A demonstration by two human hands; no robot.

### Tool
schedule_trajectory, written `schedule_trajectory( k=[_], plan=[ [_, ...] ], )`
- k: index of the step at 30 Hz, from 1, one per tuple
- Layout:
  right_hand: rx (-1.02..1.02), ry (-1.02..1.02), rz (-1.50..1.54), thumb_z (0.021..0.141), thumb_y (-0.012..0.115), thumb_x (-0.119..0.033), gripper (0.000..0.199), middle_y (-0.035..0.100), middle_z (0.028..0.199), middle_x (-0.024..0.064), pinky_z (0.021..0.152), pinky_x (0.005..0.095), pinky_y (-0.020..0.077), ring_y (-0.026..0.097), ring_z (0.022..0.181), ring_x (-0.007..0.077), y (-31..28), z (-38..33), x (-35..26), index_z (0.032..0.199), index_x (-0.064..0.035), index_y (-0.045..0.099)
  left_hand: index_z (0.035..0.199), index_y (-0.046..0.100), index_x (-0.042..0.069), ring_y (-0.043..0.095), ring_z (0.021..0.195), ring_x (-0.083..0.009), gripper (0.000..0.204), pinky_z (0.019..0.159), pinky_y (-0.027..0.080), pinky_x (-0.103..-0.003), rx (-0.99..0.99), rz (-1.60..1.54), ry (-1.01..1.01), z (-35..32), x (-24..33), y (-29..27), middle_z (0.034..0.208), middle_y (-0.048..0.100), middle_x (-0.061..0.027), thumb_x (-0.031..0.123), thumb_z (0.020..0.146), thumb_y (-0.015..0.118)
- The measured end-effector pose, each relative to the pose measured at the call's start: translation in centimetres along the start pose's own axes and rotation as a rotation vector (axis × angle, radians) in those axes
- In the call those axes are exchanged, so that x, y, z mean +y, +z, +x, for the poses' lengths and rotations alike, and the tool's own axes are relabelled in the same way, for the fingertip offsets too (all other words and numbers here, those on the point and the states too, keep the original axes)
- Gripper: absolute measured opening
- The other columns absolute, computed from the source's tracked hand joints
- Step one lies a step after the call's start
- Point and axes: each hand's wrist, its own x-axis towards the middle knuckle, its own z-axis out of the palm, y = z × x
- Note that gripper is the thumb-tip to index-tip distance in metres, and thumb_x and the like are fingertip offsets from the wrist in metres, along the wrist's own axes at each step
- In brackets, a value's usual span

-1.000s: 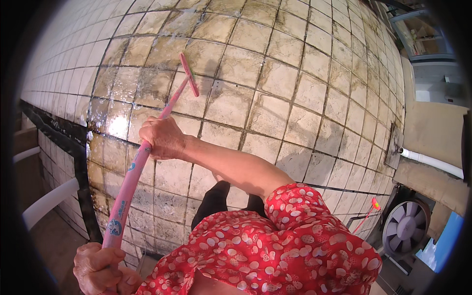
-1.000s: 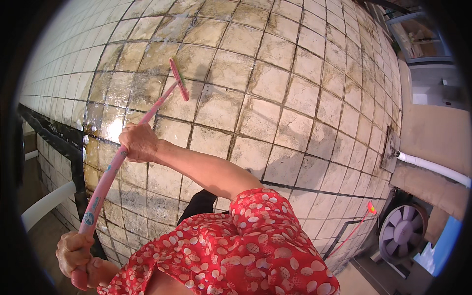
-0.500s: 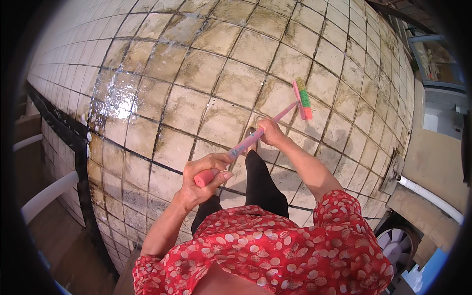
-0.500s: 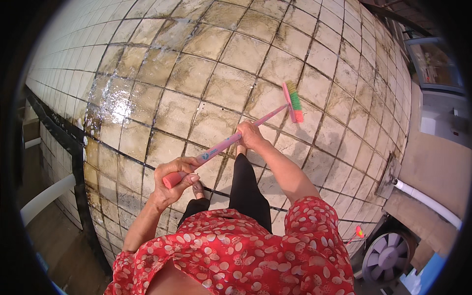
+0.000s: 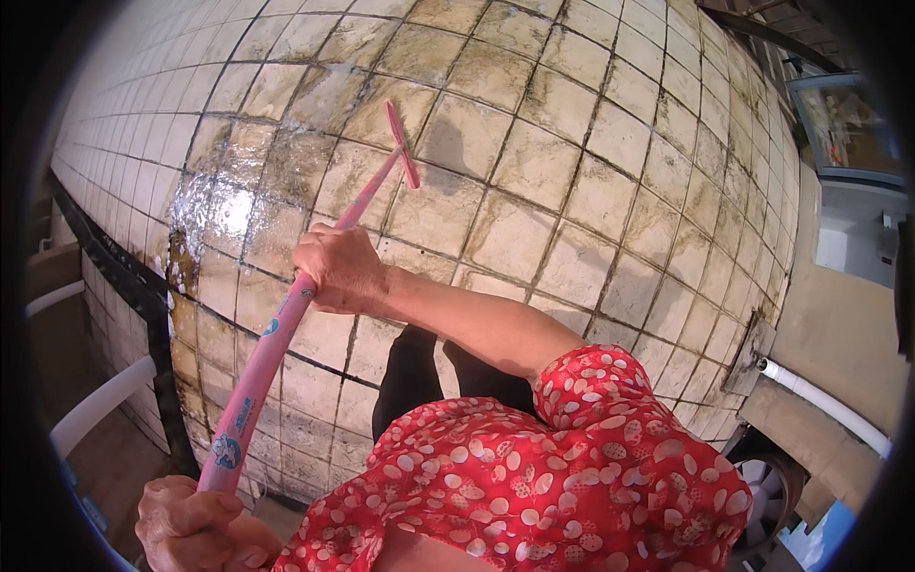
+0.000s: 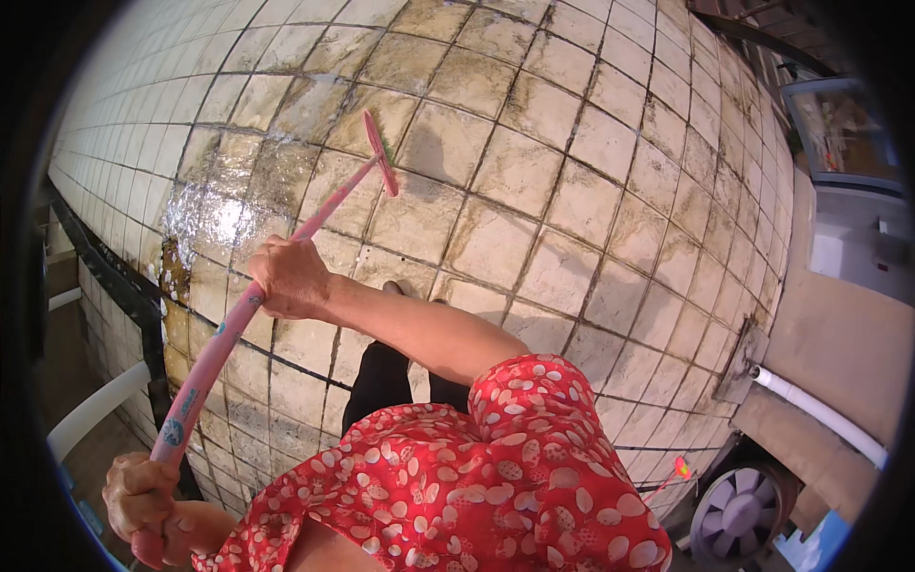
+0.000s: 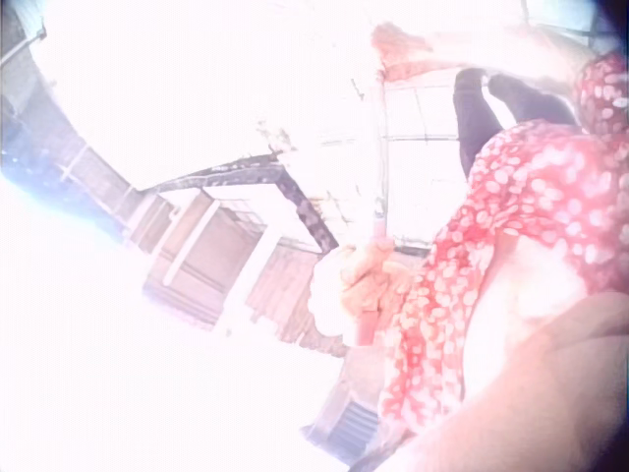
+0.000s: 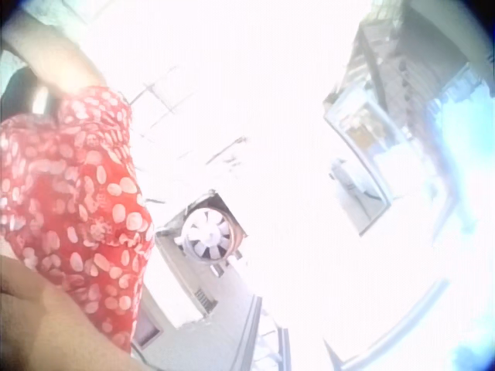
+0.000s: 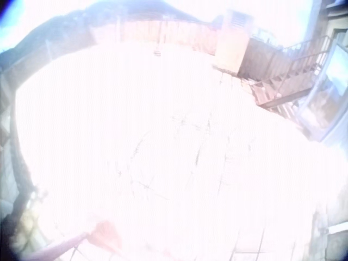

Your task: The person cleans a tiled floor using a red squeegee and a pink broom. They move a pink bucket with a strainer to pour water onto the floor, then use the broom to scrub the tiles and the squeegee to push the water toward a drain.

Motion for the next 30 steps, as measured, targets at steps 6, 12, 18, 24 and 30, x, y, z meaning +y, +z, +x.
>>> schedule_trajectory(
  k=[6, 12, 18, 24, 30],
  plan=[
    [-0.139, 0.391, -0.521, 0.065, 0.057, -0.008, 0.015, 0.051, 0.064, 0.0124, 0.055, 0.0435, 0.0432, 0.053, 0.069, 0.0326, -12.5, -10.2, 16.6, 0.059, -0.0032, 0.045, 0.075, 0.058, -0.001, 0.061, 0.080, -0.0234, 0.020, 0.070, 0.049, -0.032, -0.019, -0.640, -0.355, 4.7, -14.5, 15.3, 0.085, 0.062, -0.0178, 0.004, 0.064, 0.074],
    [-0.419, 0.528, -0.521, 0.061, 0.061, -0.003, 0.015, 0.051, 0.072, 0.0124, 0.069, 0.0409, 0.0434, 0.050, 0.081, 0.0331, -18.7, -10.8, 30.0, 0.064, -0.0038, 0.046, 0.077, 0.054, -0.001, 0.061, 0.084, -0.0236, 0.016, 0.070, 0.048, -0.029, 0.025, -0.816, -0.301, 11.4, -21.7, 26.7, 0.085, 0.061, -0.0132, 0.003, 0.072, 0.068],
    [-0.238, 0.314, -0.209, 0.061, 0.060, -0.010, 0.021, 0.048, 0.061, 0.0132, 0.056, 0.0414, 0.0406, 0.050, 0.067, 0.0344, -2.4, 8.4, 29.5, 0.056, -0.0050, 0.040, 0.070, 0.056, -0.002, 0.061, 0.084, -0.0204, 0.016, 0.071, 0.048, -0.030, 0.185, -0.437, -0.676, 14.4, -27.1, 7.7, 0.086, 0.063, -0.0163, -0.004, 0.064, 0.071],
    [-0.031, -0.083, 0.191, 0.054, 0.063, -0.019, 0.021, 0.050, 0.063, 0.0072, 0.056, 0.0381, 0.0445, 0.053, 0.069, 0.0292, 7.2, 24.9, 27.5, 0.060, -0.0106, 0.045, 0.069, 0.053, 0.002, 0.063, 0.074, -0.0260, 0.019, 0.065, 0.048, -0.029, 0.000, 0.130, -0.546, 23.2, -23.7, -0.1, 0.083, 0.063, -0.0168, -0.003, 0.058, 0.068],
    [-0.172, 0.009, -0.012, 0.054, 0.060, -0.015, 0.016, 0.051, 0.063, 0.0053, 0.048, 0.0389, 0.0447, 0.055, 0.069, 0.0260, -0.8, 29.3, 21.5, 0.060, -0.0095, 0.046, 0.064, 0.051, 0.004, 0.062, 0.062, -0.0243, 0.023, 0.054, 0.048, -0.030, 0.004, 0.007, -0.294, 25.4, -25.3, -4.7, 0.073, 0.062, -0.0149, 0.005, 0.059, 0.073]
  ],
)
